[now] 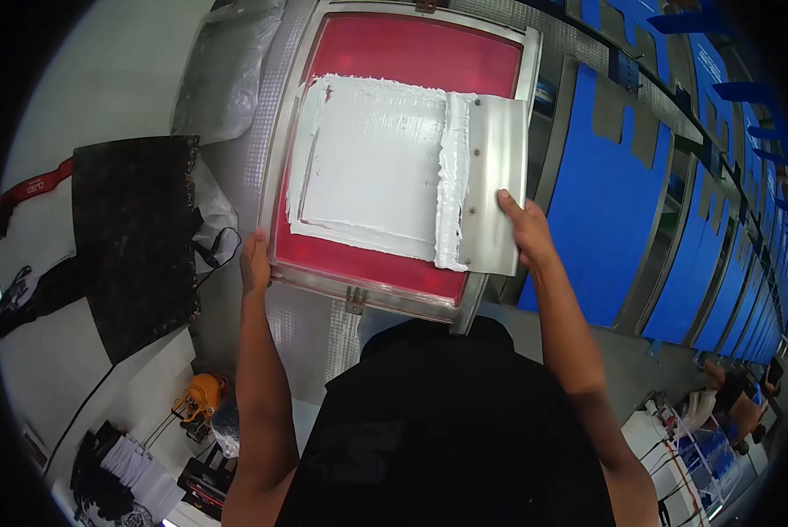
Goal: The person uses a squeegee to spread white ink across a screen printing frame mounted on a rack. The person repeatedly pulls the squeegee across the screen to ensure even coverage of the ink. Other workers are visible in the background handling blue printed items.
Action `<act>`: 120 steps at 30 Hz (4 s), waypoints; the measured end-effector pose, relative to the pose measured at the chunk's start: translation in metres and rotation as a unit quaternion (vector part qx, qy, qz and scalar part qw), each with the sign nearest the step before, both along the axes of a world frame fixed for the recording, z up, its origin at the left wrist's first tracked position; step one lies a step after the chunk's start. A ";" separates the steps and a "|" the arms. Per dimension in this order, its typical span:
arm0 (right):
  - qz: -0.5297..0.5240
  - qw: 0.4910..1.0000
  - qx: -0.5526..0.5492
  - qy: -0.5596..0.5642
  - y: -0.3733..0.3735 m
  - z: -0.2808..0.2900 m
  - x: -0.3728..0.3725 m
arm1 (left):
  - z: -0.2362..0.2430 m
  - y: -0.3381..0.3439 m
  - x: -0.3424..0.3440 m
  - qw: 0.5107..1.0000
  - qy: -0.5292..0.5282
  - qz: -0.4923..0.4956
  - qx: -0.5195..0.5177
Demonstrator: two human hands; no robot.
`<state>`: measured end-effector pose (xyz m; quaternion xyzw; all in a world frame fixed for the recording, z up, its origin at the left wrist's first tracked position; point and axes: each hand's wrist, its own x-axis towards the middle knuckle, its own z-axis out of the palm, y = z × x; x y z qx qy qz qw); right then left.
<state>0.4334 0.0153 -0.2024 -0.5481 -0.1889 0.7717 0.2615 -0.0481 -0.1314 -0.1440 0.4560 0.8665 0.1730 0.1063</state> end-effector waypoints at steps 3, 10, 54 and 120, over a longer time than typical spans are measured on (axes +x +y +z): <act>-0.001 1.000 -0.006 0.006 0.003 0.005 0.012 | 0.006 -0.013 0.004 0.987 -0.088 0.075 -0.115; -0.108 0.992 0.033 -0.048 -0.050 0.026 0.115 | 0.025 -0.042 0.127 0.991 -0.093 0.041 -0.084; -0.154 0.985 0.016 -0.076 -0.065 -0.052 0.386 | -0.028 -0.030 0.418 0.978 -0.149 -0.014 -0.146; 0.324 0.620 0.353 -0.621 0.031 0.020 0.322 | -0.027 0.230 0.479 0.857 0.033 -0.465 -0.221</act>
